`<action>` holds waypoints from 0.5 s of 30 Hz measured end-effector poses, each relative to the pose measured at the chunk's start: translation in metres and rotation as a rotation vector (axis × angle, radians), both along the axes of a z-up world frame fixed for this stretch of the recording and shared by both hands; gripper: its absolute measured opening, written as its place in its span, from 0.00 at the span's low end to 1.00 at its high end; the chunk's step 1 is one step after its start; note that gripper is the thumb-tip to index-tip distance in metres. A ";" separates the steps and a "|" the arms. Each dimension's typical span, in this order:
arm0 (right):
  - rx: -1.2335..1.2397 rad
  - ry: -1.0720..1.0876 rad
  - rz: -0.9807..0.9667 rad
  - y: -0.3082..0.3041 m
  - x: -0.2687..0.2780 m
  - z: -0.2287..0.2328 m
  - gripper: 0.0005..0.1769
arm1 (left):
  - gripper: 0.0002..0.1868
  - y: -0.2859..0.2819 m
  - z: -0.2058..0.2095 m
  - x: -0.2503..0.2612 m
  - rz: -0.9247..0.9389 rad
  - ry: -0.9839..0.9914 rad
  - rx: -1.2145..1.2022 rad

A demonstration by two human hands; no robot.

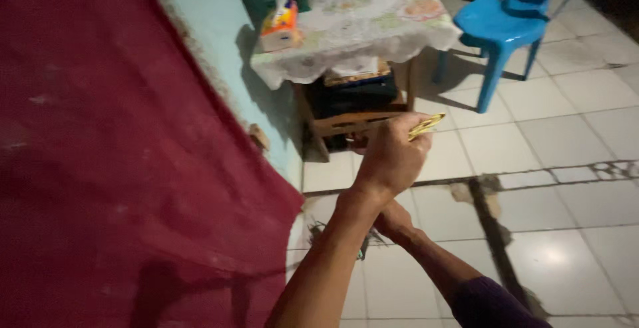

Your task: The person sweeps the tiled floor using a broom with a white handle and dark bristles, moving around a blue plastic chair and several tables in a cluttered room.

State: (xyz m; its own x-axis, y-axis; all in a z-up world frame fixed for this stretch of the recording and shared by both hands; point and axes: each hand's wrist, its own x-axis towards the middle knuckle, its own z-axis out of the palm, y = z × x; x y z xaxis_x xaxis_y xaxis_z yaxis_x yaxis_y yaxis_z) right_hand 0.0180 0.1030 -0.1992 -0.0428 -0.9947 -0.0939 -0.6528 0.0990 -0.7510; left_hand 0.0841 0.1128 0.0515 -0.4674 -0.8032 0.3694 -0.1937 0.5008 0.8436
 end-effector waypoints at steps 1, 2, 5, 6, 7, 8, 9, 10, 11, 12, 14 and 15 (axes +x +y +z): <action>-0.007 0.003 -0.014 0.011 -0.021 0.003 0.21 | 0.18 0.010 0.003 -0.020 -0.025 -0.007 -0.007; -0.010 0.014 -0.030 0.024 -0.044 0.006 0.21 | 0.19 0.023 0.005 -0.040 -0.051 -0.004 0.036; 0.000 0.048 -0.097 0.067 -0.113 0.016 0.20 | 0.21 0.059 0.007 -0.100 -0.136 0.008 0.133; 0.002 0.058 -0.120 0.081 -0.135 0.019 0.20 | 0.22 0.070 0.006 -0.121 -0.164 0.020 0.140; 0.011 0.073 -0.146 0.095 -0.157 0.022 0.20 | 0.22 0.080 0.004 -0.142 -0.187 0.033 0.148; 0.032 0.094 -0.181 0.108 -0.178 0.026 0.20 | 0.22 0.089 0.001 -0.162 -0.207 0.057 0.107; 0.055 0.115 -0.214 0.122 -0.197 0.028 0.19 | 0.23 0.097 -0.002 -0.180 -0.221 0.079 0.067; 0.090 0.145 -0.253 0.135 -0.214 0.029 0.19 | 0.23 0.105 -0.006 -0.196 -0.236 0.102 0.027; 0.123 0.167 -0.288 0.147 -0.229 0.029 0.19 | 0.22 0.111 -0.010 -0.210 -0.252 0.138 0.004; 0.160 0.189 -0.325 0.158 -0.244 0.028 0.19 | 0.22 0.116 -0.012 -0.221 -0.268 0.173 -0.020; 0.215 0.236 -0.394 0.178 -0.263 0.023 0.19 | 0.22 0.126 -0.011 -0.234 -0.309 0.184 0.063; 0.214 0.250 -0.427 0.185 -0.270 0.020 0.19 | 0.22 0.131 -0.009 -0.236 -0.334 0.163 0.171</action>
State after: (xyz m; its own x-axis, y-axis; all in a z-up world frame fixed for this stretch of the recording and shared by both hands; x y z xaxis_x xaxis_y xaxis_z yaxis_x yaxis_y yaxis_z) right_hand -0.2519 0.2877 -0.1788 -0.4861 -0.8437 -0.2278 -0.6773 0.5285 -0.5119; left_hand -0.1523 0.2433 0.0421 -0.6597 -0.6730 0.3344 0.0987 0.3636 0.9263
